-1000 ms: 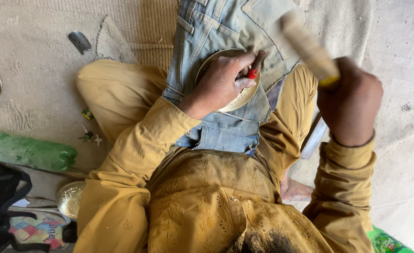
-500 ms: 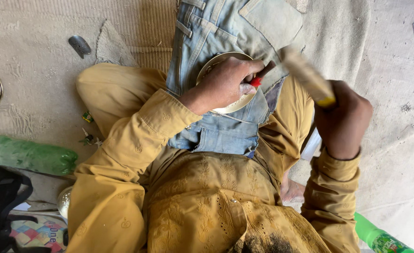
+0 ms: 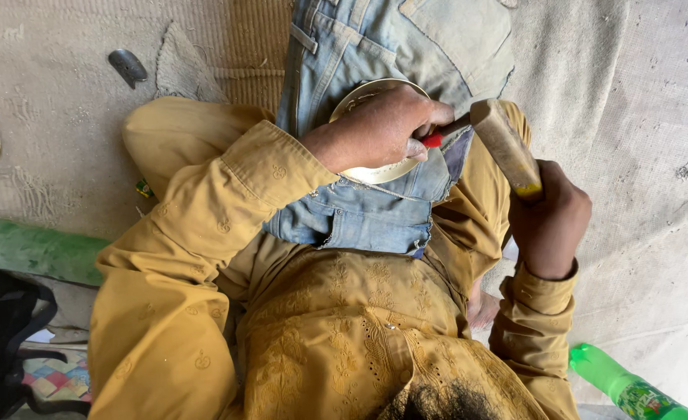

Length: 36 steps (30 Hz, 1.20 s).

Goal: The person sits cross-legged on the floor and uses a hammer and a small red-handled chisel to engrave a decorative pattern into a brass plate resting on their lap. The person repeatedly taps the chisel to create fine lines and details on the plate's surface.

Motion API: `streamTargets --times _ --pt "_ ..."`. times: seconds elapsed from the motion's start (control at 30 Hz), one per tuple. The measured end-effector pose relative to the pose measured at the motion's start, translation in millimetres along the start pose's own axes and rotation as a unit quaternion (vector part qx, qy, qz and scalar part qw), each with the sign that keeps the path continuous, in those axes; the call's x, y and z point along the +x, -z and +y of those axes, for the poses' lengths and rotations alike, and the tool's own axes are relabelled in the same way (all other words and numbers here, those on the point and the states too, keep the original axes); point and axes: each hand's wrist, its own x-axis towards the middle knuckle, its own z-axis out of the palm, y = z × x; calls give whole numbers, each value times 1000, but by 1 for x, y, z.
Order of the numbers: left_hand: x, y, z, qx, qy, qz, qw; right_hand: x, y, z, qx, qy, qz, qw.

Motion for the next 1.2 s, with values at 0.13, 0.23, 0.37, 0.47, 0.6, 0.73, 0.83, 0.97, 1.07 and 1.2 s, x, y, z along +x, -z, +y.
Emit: streamTargets --times 0.13,0.23,0.37,0.47,0.6,0.73,0.83,0.97,1.07,1.2 --pt "7 3 2 3 -9 -44 999 -6 -5 2 7 17 -5 1000" --pt "9 5 1 17 -5 -78 997 -12 -11 3 88 -33 3 996" --pt "13 6 -1 18 -25 -89 996 -21 -20 11 -62 -11 -8 998" --pt "17 7 -4 15 -43 -129 991 -29 -32 22 186 19 62 980" --pt "22 5 -4 15 -34 -152 988 -41 -41 37 36 -26 46 998" --pt "23 6 -1 20 -49 -172 984 -57 -51 46 81 -48 60 994" --pt "24 11 2 33 -48 -195 979 -64 -57 51 133 -32 109 985" --pt "26 13 7 87 -7 -244 966 -69 -62 55 58 -24 73 995" --pt "32 10 8 64 -38 -249 966 -72 -67 55 165 -10 155 974" --pt "33 7 5 58 17 -304 951 -79 -69 53 105 -20 123 987"
